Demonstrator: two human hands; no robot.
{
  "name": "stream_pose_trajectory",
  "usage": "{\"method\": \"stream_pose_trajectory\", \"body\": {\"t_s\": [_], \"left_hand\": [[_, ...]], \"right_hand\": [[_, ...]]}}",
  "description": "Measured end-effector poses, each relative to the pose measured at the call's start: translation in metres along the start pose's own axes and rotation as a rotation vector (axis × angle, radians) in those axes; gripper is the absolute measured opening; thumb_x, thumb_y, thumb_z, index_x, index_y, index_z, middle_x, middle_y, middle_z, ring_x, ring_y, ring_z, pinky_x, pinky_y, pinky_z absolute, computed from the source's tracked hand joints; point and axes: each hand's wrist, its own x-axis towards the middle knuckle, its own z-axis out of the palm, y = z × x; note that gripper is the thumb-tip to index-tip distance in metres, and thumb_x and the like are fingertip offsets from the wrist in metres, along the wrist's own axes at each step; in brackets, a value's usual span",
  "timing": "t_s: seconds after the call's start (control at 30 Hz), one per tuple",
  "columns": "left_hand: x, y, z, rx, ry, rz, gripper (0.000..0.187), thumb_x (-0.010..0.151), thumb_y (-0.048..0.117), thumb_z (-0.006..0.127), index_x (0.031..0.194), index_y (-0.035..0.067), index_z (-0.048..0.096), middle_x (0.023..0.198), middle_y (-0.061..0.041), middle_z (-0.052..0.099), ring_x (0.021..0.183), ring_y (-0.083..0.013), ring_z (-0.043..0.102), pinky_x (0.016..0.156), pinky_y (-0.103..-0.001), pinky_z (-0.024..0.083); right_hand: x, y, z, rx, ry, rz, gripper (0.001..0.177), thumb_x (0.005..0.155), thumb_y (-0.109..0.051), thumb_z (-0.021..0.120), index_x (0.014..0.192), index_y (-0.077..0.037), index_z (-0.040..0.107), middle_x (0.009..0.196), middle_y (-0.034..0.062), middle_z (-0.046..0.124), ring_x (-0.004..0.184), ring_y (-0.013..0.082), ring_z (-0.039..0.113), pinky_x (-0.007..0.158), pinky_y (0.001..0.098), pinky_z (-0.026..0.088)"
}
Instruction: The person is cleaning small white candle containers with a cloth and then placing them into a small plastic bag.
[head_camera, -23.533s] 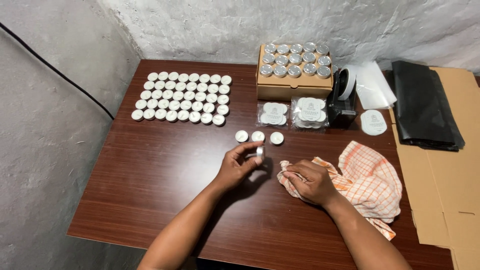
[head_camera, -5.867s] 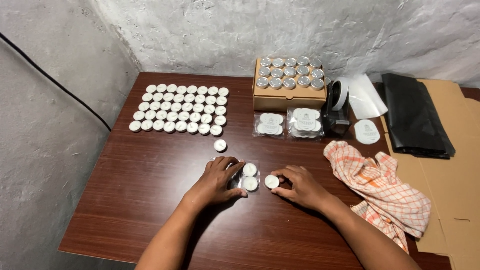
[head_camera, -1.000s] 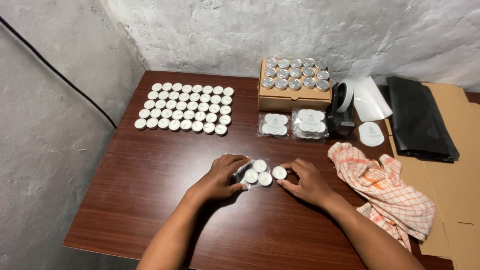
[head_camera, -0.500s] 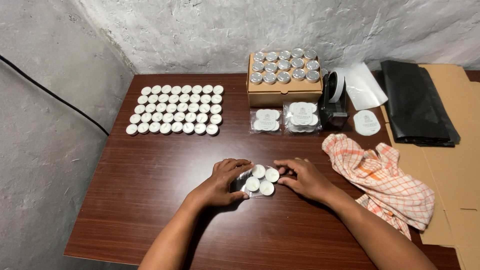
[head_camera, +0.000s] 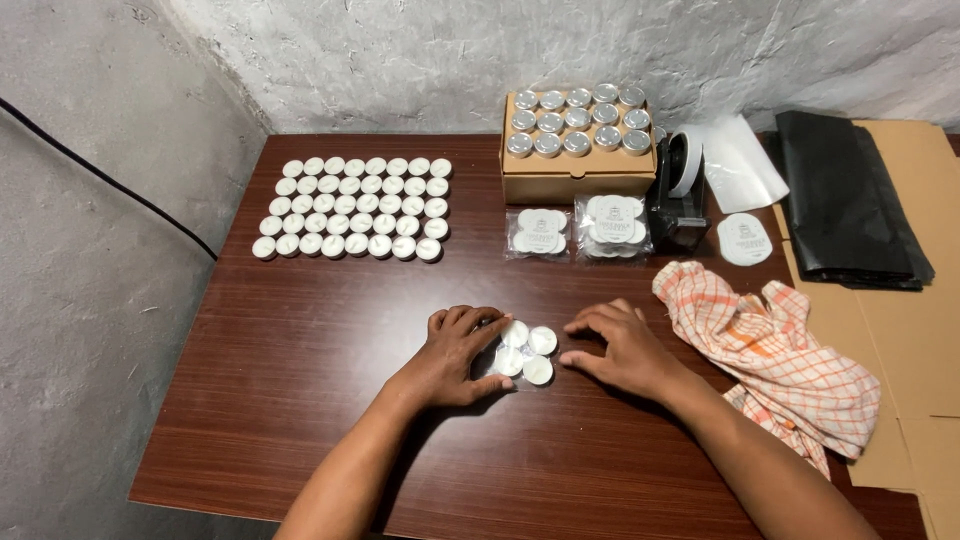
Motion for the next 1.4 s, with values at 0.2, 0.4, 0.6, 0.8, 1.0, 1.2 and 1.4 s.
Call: {"method": "stream_pose_trajectory", "body": {"t_s": [0.2,0.4,0.6,0.8,1.0,1.2,1.4], "left_hand": [[0.002,0.002,0.003,0.01,0.009,0.007,0.087,0.082,0.069,0.068,0.147,0.013,0.051,0.14,-0.014,0.052,0.131,-0.0341,0.042,0.11,-0.057,0.022],[0.003,-0.003,0.01,0.036,0.021,0.004,0.087,0.081,0.07,0.068,0.146,0.014,0.052,0.138,-0.013,0.053,0.13,-0.0337,0.043,0.109,-0.057,0.023],[0.003,-0.002,0.011,0.069,0.058,0.029,0.091,0.08,0.073,0.065,0.148,0.015,0.049,0.136,-0.013,0.054,0.127,-0.0324,0.045,0.108,-0.056,0.026],[0.004,-0.003,0.014,0.075,0.065,0.028,0.089,0.081,0.073,0.065,0.147,0.016,0.048,0.135,-0.011,0.054,0.126,-0.0313,0.046,0.106,-0.054,0.029],[0.005,0.002,0.012,0.075,0.051,0.02,0.088,0.08,0.07,0.067,0.145,0.014,0.05,0.136,-0.013,0.054,0.127,-0.0332,0.046,0.107,-0.054,0.029],[0.005,0.0,0.016,0.08,0.058,0.018,0.089,0.079,0.072,0.066,0.144,0.014,0.05,0.136,-0.012,0.054,0.128,-0.0324,0.047,0.107,-0.054,0.029],[0.006,0.002,0.015,0.096,0.046,0.008,0.089,0.079,0.072,0.066,0.146,0.016,0.05,0.137,-0.011,0.054,0.128,-0.0327,0.046,0.108,-0.054,0.029]], "right_hand": [[-0.006,-0.001,0.013,-0.04,-0.052,-0.022,0.04,0.074,-0.045,0.089,0.107,-0.024,0.078,0.118,-0.0025,0.066,0.113,0.0217,0.058,0.092,0.0396,0.038],[-0.002,0.0,0.027,-0.042,0.02,-0.003,0.03,0.081,-0.043,0.084,0.105,-0.026,0.079,0.113,-0.0057,0.065,0.112,0.0184,0.057,0.093,0.0378,0.036],[-0.007,0.01,0.036,-0.054,0.064,-0.043,0.038,0.076,-0.049,0.087,0.105,-0.027,0.08,0.112,-0.0063,0.067,0.112,0.0176,0.058,0.094,0.0391,0.034],[-0.009,-0.013,0.027,-0.046,0.122,-0.034,0.034,0.078,-0.049,0.086,0.103,-0.027,0.08,0.11,-0.0072,0.067,0.112,0.0171,0.058,0.095,0.0414,0.032],[-0.008,0.005,0.041,-0.054,0.102,-0.049,0.04,0.077,-0.051,0.085,0.109,-0.028,0.08,0.117,-0.0071,0.066,0.115,0.0184,0.056,0.094,0.0429,0.031],[-0.008,0.012,0.047,-0.042,0.123,-0.051,0.038,0.075,-0.055,0.086,0.101,-0.028,0.082,0.115,-0.0075,0.066,0.114,0.0184,0.056,0.095,0.0441,0.031],[-0.002,-0.005,0.038,-0.03,0.088,-0.05,0.035,0.078,-0.052,0.084,0.103,-0.027,0.082,0.117,-0.0055,0.064,0.114,0.0216,0.055,0.095,0.0468,0.029]]}}
